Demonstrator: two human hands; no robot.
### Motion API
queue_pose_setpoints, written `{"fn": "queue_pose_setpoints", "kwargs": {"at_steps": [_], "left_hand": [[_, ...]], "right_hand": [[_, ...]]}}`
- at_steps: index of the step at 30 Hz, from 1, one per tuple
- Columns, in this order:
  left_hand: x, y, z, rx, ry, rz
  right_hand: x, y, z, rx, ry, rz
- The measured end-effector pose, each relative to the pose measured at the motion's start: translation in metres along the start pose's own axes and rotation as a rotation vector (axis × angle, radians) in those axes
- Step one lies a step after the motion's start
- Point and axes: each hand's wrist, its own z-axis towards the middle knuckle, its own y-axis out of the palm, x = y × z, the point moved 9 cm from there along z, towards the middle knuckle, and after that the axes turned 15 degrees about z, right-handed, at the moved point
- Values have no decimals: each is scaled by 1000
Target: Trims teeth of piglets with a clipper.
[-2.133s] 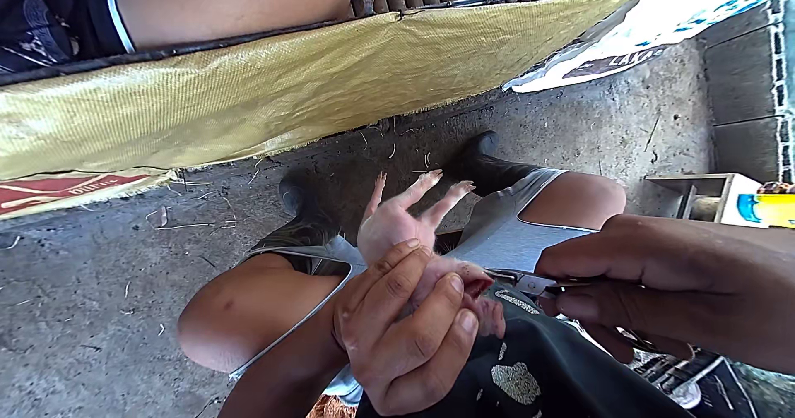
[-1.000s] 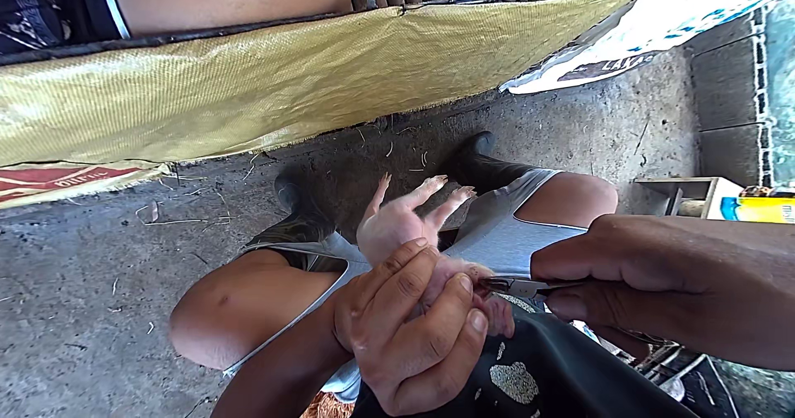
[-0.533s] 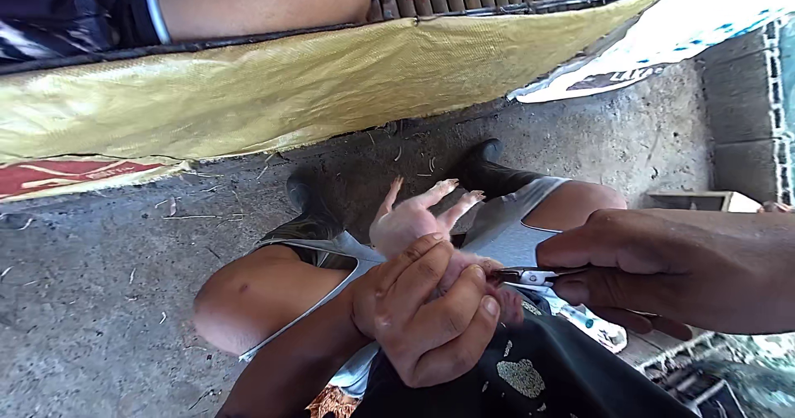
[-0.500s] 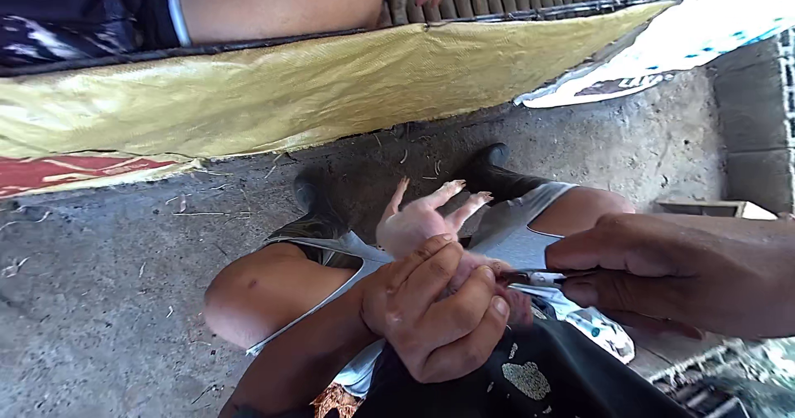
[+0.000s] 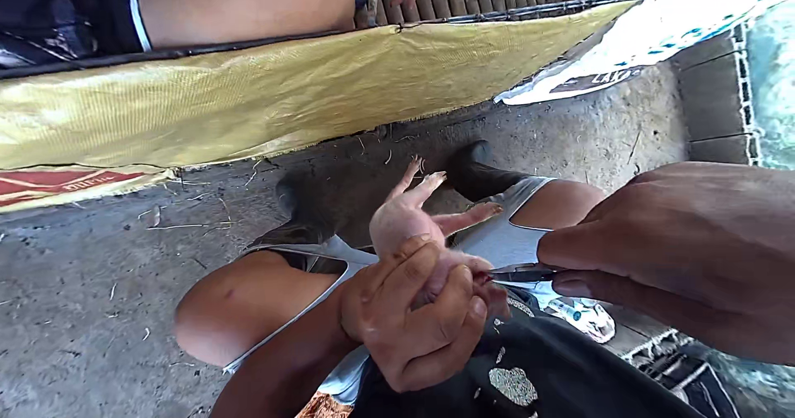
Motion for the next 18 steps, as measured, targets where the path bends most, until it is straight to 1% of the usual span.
{"fn": "queue_pose_setpoints", "kwargs": {"at_steps": [6,9,11,14,16,18], "left_hand": [[0,4,1,-10,2,13],[0,3,1,-15,11,37],[0,3,0,-14,12,40],[-3,1,-1,-16,-2,31],[-3,0,0,-8,12,37],[-3,1,0,2,13,34]], "right_hand": [[-4,7,9,-87,58,-76],[-5,11,12,-150,150,-124],[-6,13,14,-150,196,-135],[0,14,14,-162,275,-50],[7,15,13,-144,296,54],[13,17,12,-177,353,181]]}}
